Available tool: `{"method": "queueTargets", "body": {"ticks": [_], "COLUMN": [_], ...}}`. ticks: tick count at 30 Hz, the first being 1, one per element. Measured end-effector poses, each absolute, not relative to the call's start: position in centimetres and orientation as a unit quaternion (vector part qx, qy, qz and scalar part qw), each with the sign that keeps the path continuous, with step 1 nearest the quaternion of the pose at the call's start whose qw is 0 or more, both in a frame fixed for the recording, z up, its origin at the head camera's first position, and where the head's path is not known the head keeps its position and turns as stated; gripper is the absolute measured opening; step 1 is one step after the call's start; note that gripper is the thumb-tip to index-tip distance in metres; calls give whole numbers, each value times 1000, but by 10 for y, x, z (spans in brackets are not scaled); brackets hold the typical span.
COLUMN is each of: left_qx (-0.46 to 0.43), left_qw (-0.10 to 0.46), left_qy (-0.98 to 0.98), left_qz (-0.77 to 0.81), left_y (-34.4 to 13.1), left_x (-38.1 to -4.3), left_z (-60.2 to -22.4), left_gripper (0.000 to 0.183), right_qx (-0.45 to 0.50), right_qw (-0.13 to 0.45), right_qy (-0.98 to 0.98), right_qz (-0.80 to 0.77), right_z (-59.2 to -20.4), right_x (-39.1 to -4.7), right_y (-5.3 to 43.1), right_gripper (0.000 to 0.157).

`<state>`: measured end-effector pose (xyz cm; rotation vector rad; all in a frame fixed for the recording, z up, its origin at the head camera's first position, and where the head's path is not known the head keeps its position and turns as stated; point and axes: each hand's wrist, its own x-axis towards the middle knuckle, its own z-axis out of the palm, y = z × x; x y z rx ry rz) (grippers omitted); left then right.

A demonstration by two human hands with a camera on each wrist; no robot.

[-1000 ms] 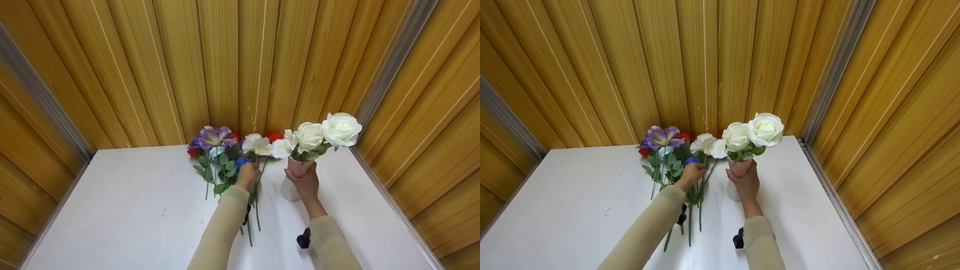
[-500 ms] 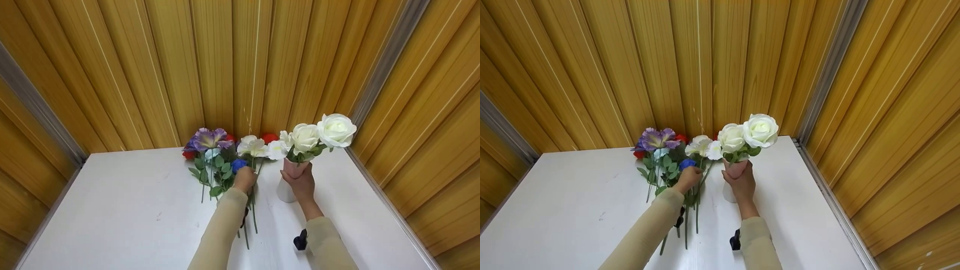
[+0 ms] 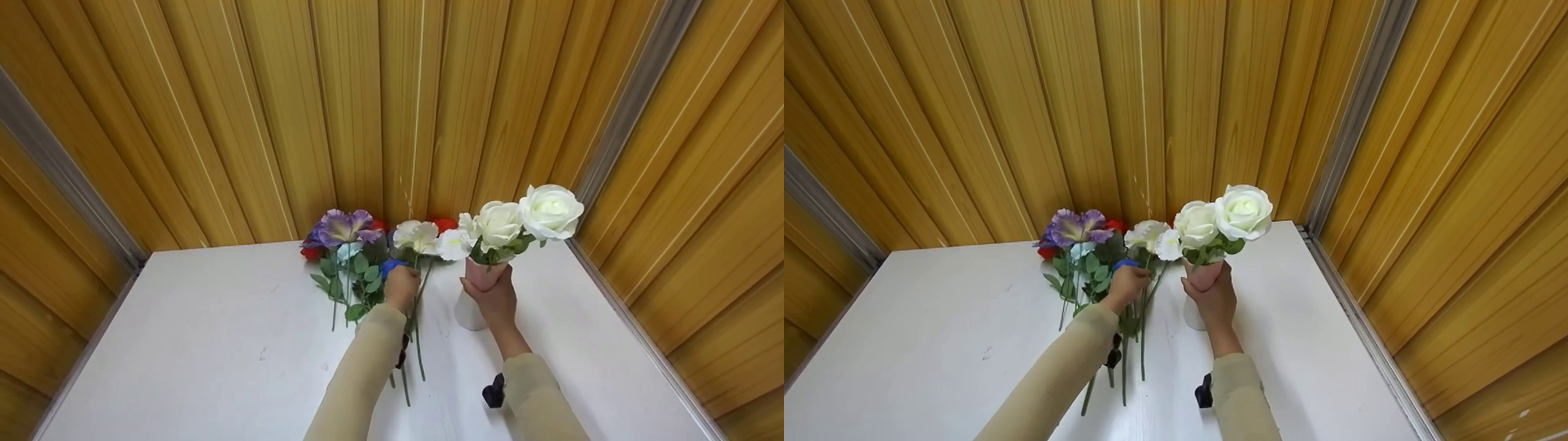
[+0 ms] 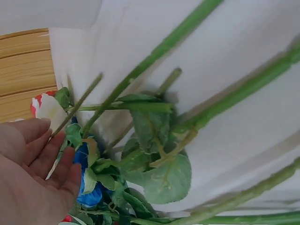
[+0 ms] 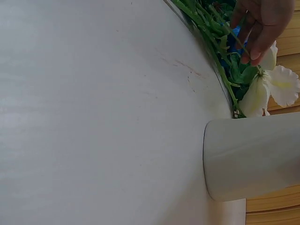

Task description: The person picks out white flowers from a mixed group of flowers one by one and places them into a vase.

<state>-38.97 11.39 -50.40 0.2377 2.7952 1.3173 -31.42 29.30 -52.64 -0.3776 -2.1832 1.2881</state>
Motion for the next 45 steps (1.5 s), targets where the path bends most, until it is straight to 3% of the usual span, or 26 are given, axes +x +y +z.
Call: {"method": "queueTargets", "body": {"ticks": [6, 15, 24, 37, 45], "left_qx": [68, 65, 46, 5, 20], "left_qw": [14, 47, 71, 52, 31], "left_qy": [851, 799, 735, 681, 665], "left_qz": [520, 596, 673, 730, 746], "left_y": [109, 102, 98, 85, 92], "left_x": [-395, -394, -392, -393, -388], "left_z": [-501, -495, -481, -452, -435], "left_gripper": [25, 31, 36, 39, 31], "right_qx": [-137, -132, -128, -135, -141], "right_qw": [279, 286, 294, 268, 275], "right_qy": [-817, -807, -805, -815, -811], "right_qz": [486, 499, 499, 496, 496], "right_z": [-524, -525, -524, -520, -524], "right_x": [-314, -315, -313, -312, -314], "right_y": [294, 296, 294, 296, 294], "right_gripper": [86, 83, 90, 89, 87]}}
